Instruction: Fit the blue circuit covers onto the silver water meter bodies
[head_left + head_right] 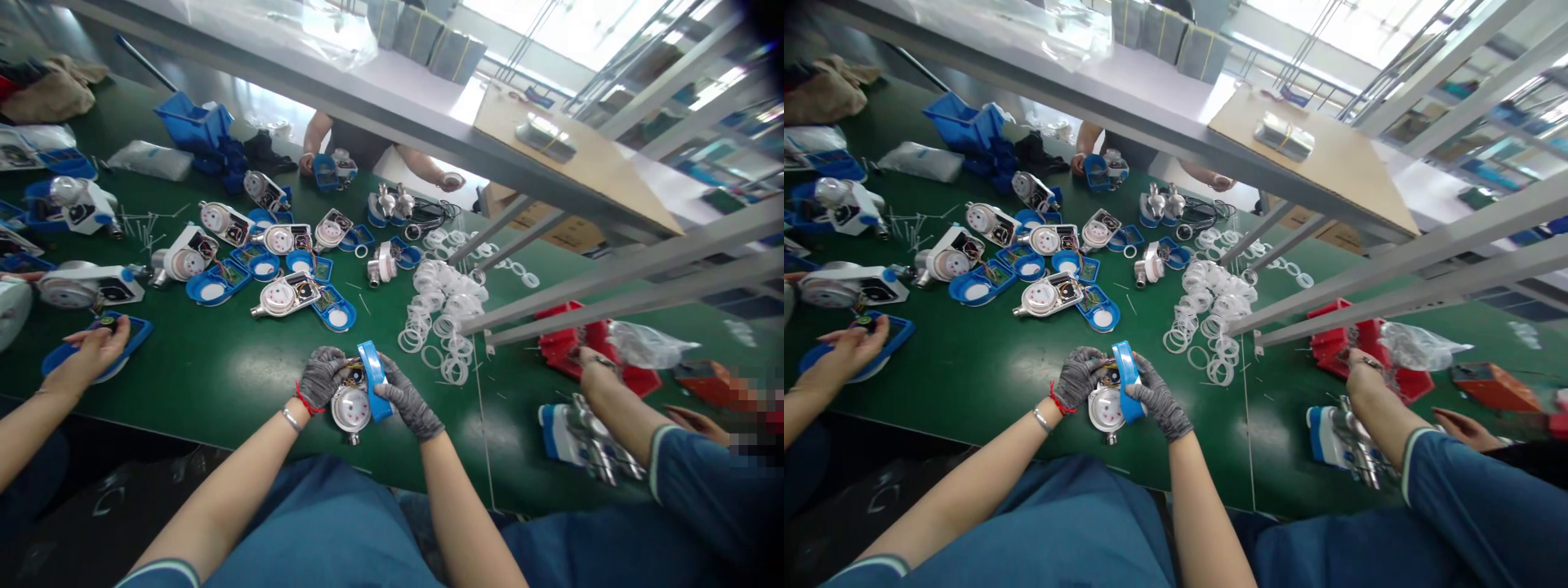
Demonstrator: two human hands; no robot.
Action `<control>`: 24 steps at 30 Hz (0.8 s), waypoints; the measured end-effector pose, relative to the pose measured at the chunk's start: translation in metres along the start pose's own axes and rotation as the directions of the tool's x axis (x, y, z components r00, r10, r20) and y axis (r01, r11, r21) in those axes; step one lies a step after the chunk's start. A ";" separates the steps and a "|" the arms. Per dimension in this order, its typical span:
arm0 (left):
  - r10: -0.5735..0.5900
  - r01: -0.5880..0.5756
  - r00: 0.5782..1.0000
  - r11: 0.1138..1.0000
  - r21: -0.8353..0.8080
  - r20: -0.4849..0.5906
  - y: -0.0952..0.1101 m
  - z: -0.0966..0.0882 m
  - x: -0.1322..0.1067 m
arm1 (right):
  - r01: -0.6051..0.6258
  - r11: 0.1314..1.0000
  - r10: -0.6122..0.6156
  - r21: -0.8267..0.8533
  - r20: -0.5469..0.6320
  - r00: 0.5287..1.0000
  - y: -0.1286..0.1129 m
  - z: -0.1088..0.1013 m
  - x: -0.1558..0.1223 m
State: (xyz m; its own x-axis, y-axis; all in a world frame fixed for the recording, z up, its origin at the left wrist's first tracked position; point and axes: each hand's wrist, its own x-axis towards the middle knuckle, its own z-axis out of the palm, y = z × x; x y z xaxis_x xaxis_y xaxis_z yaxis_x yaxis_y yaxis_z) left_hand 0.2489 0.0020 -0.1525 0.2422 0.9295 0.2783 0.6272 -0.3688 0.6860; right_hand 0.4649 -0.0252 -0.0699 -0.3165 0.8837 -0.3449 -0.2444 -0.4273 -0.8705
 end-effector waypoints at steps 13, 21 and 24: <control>0.424 -0.456 0.867 0.886 0.077 0.262 0.007 -0.037 0.013 | -0.009 1.000 0.009 0.005 0.024 1.000 -0.004 -0.003 -0.001; 0.522 -0.590 0.770 0.801 0.100 0.367 0.009 -0.045 0.038 | 0.015 0.999 -0.017 0.040 0.040 0.999 0.001 -0.012 -0.001; 0.624 -0.676 0.717 0.731 0.092 0.311 0.011 -0.042 0.046 | 0.011 0.999 -0.013 0.035 0.052 0.999 0.000 -0.013 -0.001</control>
State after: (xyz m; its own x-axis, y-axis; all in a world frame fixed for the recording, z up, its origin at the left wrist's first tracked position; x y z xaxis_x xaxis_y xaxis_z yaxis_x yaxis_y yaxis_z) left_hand 0.2359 0.0401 -0.1041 0.7954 0.4387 0.4182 0.3626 -0.8973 0.2516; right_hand 0.4771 -0.0235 -0.0743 -0.3601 0.8780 -0.3152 -0.2797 -0.4240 -0.8614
